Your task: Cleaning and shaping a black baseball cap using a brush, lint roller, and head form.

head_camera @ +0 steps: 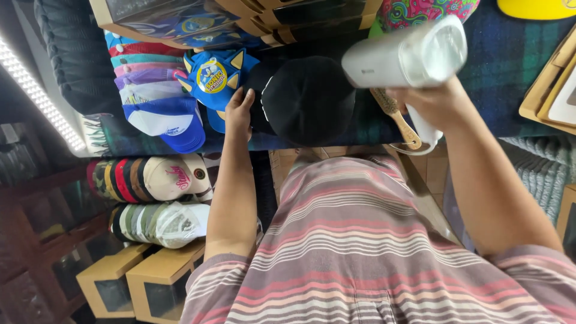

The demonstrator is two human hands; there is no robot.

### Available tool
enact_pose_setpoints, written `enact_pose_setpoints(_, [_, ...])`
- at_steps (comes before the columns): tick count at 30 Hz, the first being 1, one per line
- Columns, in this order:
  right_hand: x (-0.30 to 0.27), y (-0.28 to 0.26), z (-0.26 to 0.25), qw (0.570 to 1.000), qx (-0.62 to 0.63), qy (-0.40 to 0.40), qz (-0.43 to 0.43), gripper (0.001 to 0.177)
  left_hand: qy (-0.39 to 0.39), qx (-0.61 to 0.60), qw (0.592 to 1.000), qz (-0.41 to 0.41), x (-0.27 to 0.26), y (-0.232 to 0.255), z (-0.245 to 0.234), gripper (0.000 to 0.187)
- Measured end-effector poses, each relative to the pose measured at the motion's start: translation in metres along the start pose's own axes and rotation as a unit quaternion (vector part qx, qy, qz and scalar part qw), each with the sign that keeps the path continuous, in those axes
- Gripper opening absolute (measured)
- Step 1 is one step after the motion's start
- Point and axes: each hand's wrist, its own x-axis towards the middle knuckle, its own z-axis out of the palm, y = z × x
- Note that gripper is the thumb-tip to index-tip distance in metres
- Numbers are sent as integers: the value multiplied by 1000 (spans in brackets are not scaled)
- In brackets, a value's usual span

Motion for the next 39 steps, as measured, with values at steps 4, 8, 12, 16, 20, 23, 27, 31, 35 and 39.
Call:
enact_pose_setpoints(4, [12, -39, 24, 995, -36, -18, 88, 17, -26, 22, 998, -49, -32, 36, 11, 71])
enact_pose_setpoints(8, [-8, -45, 50, 981, -194, -8, 22, 56, -64, -42, 997, 11, -42, 10, -3, 42])
enact_pose_setpoints(12, [-27, -58, 86, 977, -213, -22, -19, 53, -68, -123, 986, 86, -80, -36, -15, 19])
enact_pose_setpoints(16, [-52, -35, 109, 956, -291, 12, -43, 59, -124, -192, 969, -92, -138, -76, -25, 19])
enact_pose_setpoints(20, [-73, -21, 139, 939, -335, -3, -82, 66, -184, -89, 964, -173, -181, -69, -22, 23])
enact_pose_setpoints(23, [-88, -21, 166, 948, -310, 0, -69, 75, -189, -53, 980, -46, -147, -73, -32, 20])
enact_pose_setpoints(27, [-120, -12, 205, 957, -287, 10, -41, 85, -123, -59, 990, 35, -112, -57, -44, 17])
enact_pose_setpoints(31, [-150, 0, 241, 963, -264, 48, -40, 91, -191, -2, 981, 35, -95, -53, -47, 21])
enact_pose_setpoints(35, [-178, 22, 250, 959, -263, 91, -52, 92, -261, 20, 965, 16, -113, -52, -44, 17])
enact_pose_setpoints(39, [-196, 23, 255, 955, -273, 111, -19, 97, -353, 103, 929, 39, -156, -63, -33, 25])
